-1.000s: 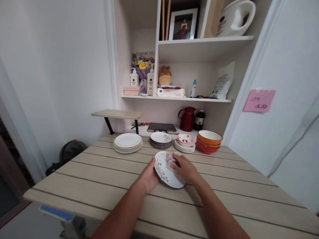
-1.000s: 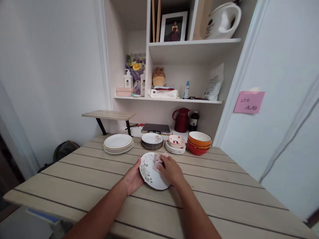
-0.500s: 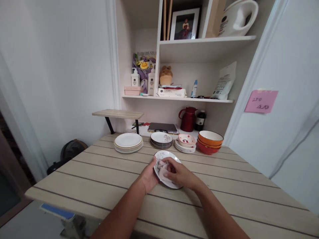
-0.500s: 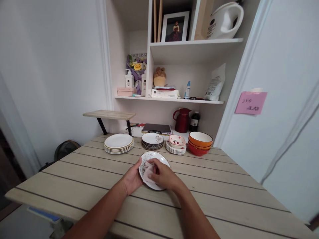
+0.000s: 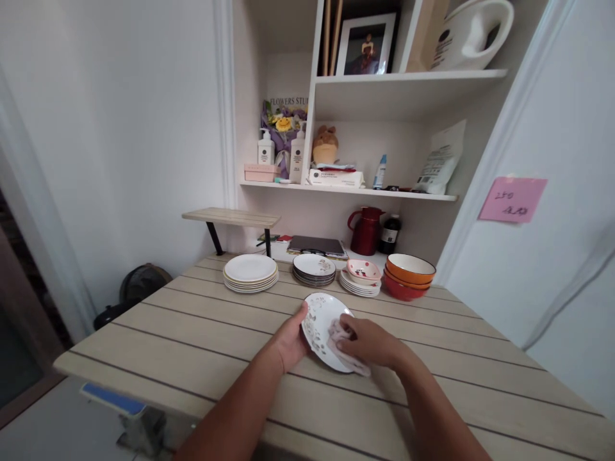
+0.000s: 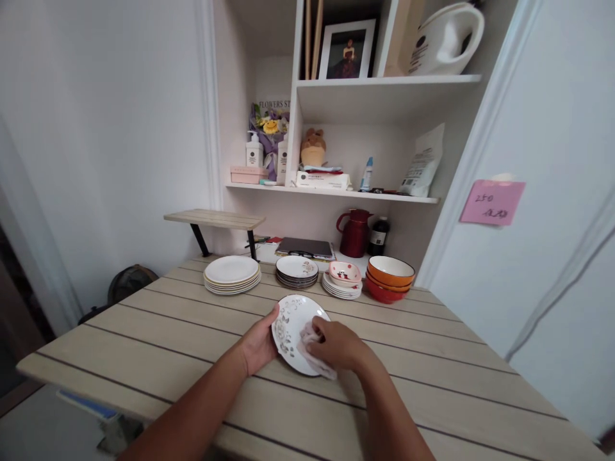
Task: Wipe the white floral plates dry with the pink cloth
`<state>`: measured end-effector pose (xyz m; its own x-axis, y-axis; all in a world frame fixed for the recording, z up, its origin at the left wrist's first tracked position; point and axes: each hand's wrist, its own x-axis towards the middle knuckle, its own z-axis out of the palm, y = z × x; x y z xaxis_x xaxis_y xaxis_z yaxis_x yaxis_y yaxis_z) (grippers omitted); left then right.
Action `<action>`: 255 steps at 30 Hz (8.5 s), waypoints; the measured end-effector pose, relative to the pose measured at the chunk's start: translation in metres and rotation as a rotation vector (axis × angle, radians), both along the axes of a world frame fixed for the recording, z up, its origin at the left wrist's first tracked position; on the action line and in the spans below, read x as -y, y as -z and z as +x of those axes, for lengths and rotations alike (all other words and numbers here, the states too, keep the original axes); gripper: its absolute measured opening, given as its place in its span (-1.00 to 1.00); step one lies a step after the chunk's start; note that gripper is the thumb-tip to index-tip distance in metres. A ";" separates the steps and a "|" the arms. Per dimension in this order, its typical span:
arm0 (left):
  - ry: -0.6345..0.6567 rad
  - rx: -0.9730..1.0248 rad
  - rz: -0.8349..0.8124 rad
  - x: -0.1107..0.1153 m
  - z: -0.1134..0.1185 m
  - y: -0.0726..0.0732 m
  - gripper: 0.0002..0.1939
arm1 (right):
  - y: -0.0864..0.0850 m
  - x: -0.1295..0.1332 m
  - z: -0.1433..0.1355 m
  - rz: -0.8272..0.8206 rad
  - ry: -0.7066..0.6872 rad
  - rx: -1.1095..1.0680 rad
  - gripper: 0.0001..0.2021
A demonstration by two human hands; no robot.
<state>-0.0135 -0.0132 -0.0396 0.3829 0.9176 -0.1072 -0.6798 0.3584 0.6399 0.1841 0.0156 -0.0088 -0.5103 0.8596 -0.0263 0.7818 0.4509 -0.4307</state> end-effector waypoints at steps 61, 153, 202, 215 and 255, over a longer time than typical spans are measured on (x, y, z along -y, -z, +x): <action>-0.336 -0.228 0.211 -0.012 -0.002 0.005 -0.39 | 0.019 -0.002 -0.047 -0.866 0.413 -1.662 -0.50; -0.452 -0.098 0.096 -0.008 -0.004 0.001 -0.47 | -0.003 0.017 -0.052 -0.396 0.461 -1.553 -0.52; -0.364 -0.224 0.141 -0.010 -0.006 0.000 -0.54 | -0.010 0.015 -0.032 -0.245 0.429 -1.363 -0.55; -0.364 -0.137 0.088 -0.016 -0.008 0.003 -0.52 | 0.006 0.012 -0.050 -0.052 0.488 -1.515 -0.54; -0.253 -0.408 0.180 -0.004 -0.011 -0.003 -0.55 | -0.034 0.023 0.001 -0.474 0.262 -1.057 -0.33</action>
<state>-0.0246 -0.0097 -0.0368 0.1060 0.9938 -0.0334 -0.4129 0.0745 0.9077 0.1854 -0.0070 0.0255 -0.2802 0.9590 -0.0414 -0.0173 -0.0482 -0.9987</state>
